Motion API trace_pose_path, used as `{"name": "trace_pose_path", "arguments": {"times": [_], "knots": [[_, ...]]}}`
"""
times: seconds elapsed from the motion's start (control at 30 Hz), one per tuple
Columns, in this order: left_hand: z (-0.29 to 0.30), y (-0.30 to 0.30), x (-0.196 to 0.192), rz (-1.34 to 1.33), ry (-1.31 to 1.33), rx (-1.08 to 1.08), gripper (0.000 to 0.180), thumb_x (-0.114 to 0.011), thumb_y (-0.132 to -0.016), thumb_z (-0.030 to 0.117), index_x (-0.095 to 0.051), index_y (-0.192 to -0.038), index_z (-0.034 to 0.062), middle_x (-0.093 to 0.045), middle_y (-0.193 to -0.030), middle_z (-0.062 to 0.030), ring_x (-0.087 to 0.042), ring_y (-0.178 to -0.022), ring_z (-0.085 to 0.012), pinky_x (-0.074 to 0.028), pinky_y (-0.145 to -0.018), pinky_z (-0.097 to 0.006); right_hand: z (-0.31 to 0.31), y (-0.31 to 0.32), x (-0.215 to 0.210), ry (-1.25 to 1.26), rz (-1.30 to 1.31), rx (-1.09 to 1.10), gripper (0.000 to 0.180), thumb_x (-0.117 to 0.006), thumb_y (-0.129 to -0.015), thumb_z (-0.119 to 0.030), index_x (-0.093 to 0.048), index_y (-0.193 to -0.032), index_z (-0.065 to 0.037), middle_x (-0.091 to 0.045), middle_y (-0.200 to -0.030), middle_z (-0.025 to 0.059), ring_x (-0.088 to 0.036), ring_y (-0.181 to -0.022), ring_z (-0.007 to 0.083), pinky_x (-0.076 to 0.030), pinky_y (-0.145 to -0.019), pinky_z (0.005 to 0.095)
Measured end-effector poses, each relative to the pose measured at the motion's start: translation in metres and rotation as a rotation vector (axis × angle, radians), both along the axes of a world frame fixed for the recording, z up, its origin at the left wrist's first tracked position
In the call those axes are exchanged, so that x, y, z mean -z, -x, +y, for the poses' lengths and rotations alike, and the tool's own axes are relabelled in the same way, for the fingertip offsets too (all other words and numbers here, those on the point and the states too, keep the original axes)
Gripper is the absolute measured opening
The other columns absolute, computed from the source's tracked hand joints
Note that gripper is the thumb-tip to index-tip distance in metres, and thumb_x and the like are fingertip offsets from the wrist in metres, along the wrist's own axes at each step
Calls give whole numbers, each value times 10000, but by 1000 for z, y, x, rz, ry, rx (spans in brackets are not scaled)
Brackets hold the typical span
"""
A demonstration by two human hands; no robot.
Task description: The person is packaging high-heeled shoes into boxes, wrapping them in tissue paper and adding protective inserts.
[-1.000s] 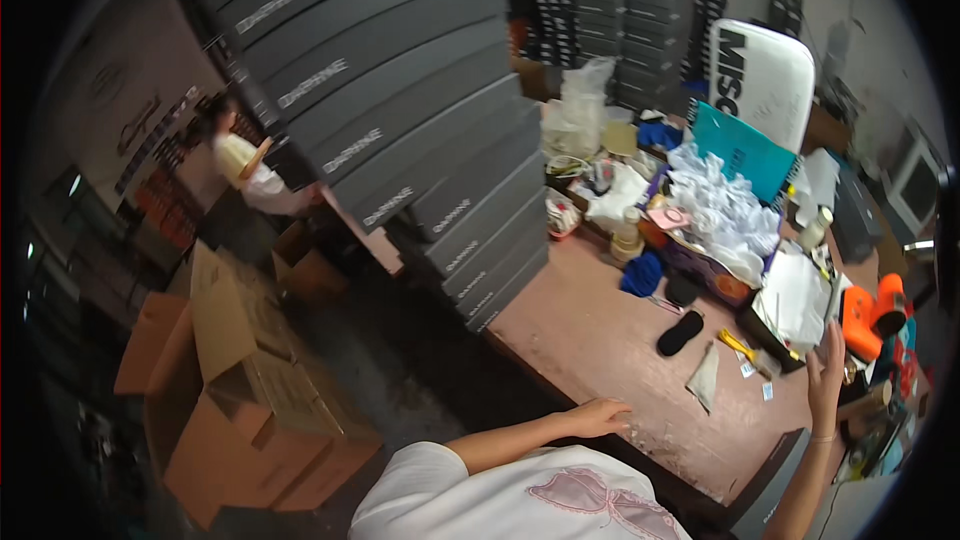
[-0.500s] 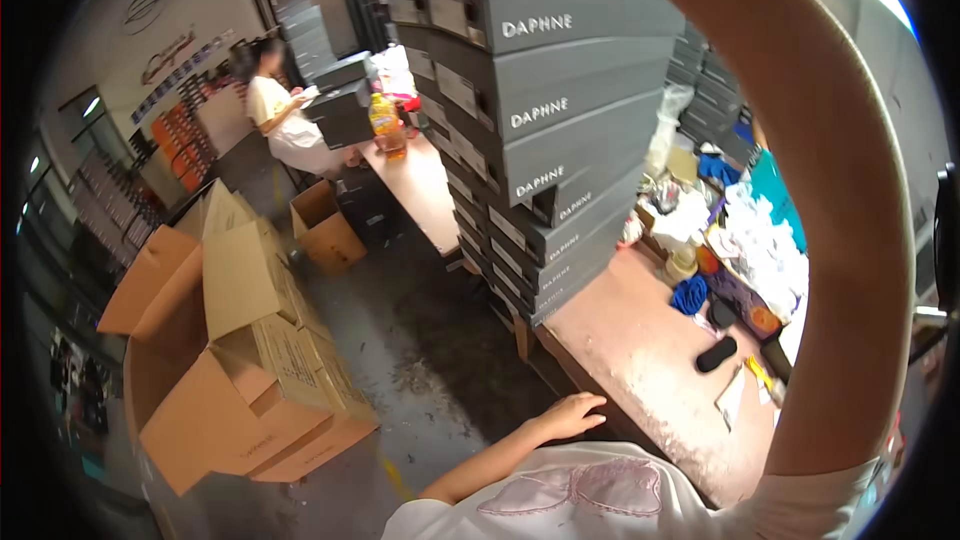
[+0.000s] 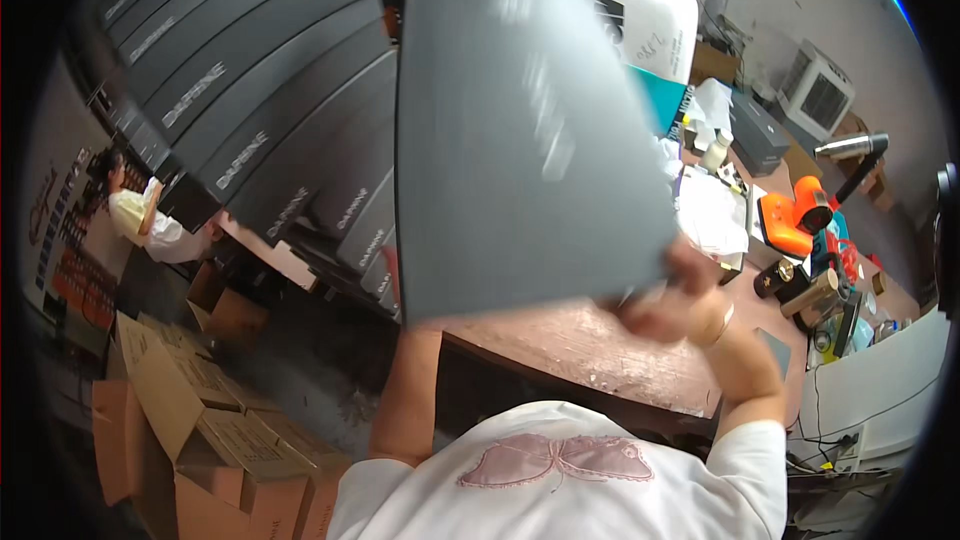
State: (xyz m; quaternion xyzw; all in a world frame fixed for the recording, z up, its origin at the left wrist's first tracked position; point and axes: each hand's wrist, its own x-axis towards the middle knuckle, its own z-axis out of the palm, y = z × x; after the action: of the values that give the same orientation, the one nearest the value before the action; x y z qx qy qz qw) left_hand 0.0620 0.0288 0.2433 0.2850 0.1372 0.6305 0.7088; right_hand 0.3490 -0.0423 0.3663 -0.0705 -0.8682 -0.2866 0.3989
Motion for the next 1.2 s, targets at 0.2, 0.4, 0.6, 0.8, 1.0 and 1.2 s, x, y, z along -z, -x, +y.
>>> {"name": "trace_pose_path", "arguments": {"times": [0.2,0.4,0.6,0.8,1.0,1.2], "knots": [[-21,-7,153,597,412,204,779,-445,-908,623,-372,-1404,27,-433,-1391,-137,-431,-1260,-251,-366,-1041,-383,-48,10,238,1144,107,94,332,-721,-775,-129,-577,-1067,-64,-503,-1264,188,-404,-1272,387,-337,-1075,473],[-35,-22,229,954,593,88,501,-530,-967,315,-434,-1322,-25,-557,-1227,-168,-567,-1083,-239,-474,-893,-358,-24,2,301,1800,440,333,297,-620,-846,-139,-611,-1110,-3,-607,-1152,190,-565,-1117,333,-447,-945,404],[-2,-52,228,958,516,275,449,-585,-939,231,-472,-1279,-41,-584,-1176,-175,-593,-1006,-220,-491,-848,-332,101,-76,409,1454,455,671,391,-576,-864,-170,-569,-1202,25,-649,-1068,223,-650,-916,308,-501,-834,359],[-9,-34,239,937,602,365,438,-645,-907,237,-523,-1205,-59,-614,-1119,-126,-567,-1036,-181,-449,-901,-308,70,-55,333,2491,894,776,547,-569,-923,-410,-525,-1231,39,-602,-1029,148,-637,-866,242,-556,-686,346],[23,-42,217,392,772,519,378,-661,-893,286,-600,-1139,5,-623,-1094,-76,-554,-1046,-181,-433,-921,-362,6,-25,320,2565,1431,462,571,-656,-859,-457,-559,-1148,26,-624,-1050,125,-627,-915,222,-540,-785,392],[52,-16,181,861,376,287,521,-653,-891,318,-498,-1299,33,-533,-1269,-69,-492,-1200,-192,-359,-1018,-356,20,18,233,2248,1712,77,470,-630,-909,-302,-504,-1224,24,-630,-1069,111,-633,-913,179,-551,-731,324]]}}
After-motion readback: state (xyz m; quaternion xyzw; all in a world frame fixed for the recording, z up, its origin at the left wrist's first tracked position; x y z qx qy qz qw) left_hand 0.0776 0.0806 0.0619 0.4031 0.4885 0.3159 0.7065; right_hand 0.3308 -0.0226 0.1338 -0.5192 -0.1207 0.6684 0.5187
